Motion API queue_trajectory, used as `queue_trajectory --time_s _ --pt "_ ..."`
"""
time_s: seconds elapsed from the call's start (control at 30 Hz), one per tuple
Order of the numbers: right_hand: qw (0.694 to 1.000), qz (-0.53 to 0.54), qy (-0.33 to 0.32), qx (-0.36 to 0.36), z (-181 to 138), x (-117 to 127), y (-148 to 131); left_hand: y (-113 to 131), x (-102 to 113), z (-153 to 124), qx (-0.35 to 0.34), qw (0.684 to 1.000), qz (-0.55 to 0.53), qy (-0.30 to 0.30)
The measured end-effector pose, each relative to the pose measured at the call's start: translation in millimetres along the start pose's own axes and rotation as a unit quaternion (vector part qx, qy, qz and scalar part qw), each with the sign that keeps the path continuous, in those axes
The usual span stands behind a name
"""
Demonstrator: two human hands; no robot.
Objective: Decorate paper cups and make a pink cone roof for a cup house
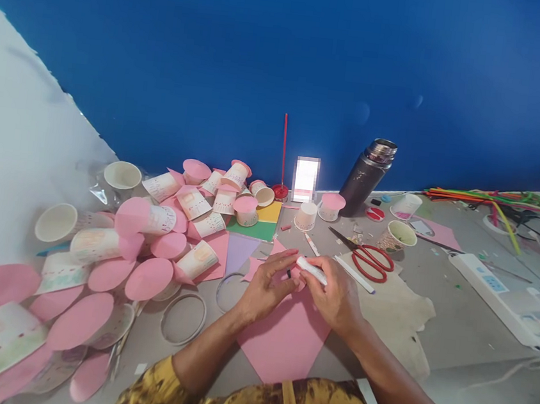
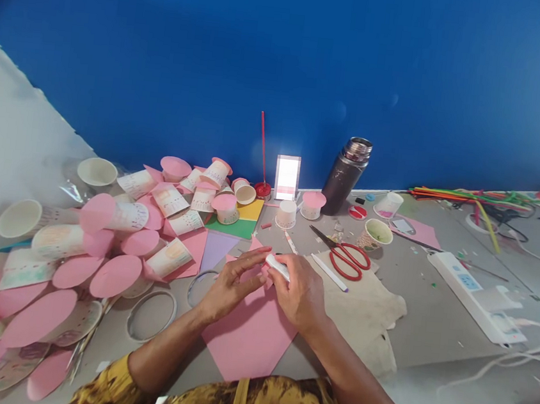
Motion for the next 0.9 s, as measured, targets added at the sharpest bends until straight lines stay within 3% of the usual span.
queue_trajectory --time_s 0.23,0.43,0.63,0.9 --pt "0.999 -0.035 0.003 0.008 -2 -3 -3 -1 1 0 0.037 0.998 -0.052 -0.011" --pt "0.999 -0.037 0.001 -0.032 -1 -1 7 -4 2 1 0.015 0.999 -0.036 0.002" --pt "1.0 -0.013 -0.023 -0.013 2 -3 2 -1 1 1 0.021 1.0 -0.015 -0.014" --pt "0.991 0.073 -0.003 -0.114 2 -4 17 -23 -33 4 0.054 0.987 -0.122 -0.089"
Point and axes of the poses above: each hand's wrist, its own z-axis towards the middle knuckle, its own x-axis out of the back of the hand, y = z × x, the point moved 10 cm from there along z, towards the middle knuckle, and after that the axes turned 9 degrees about x, right-handed, at the moved point
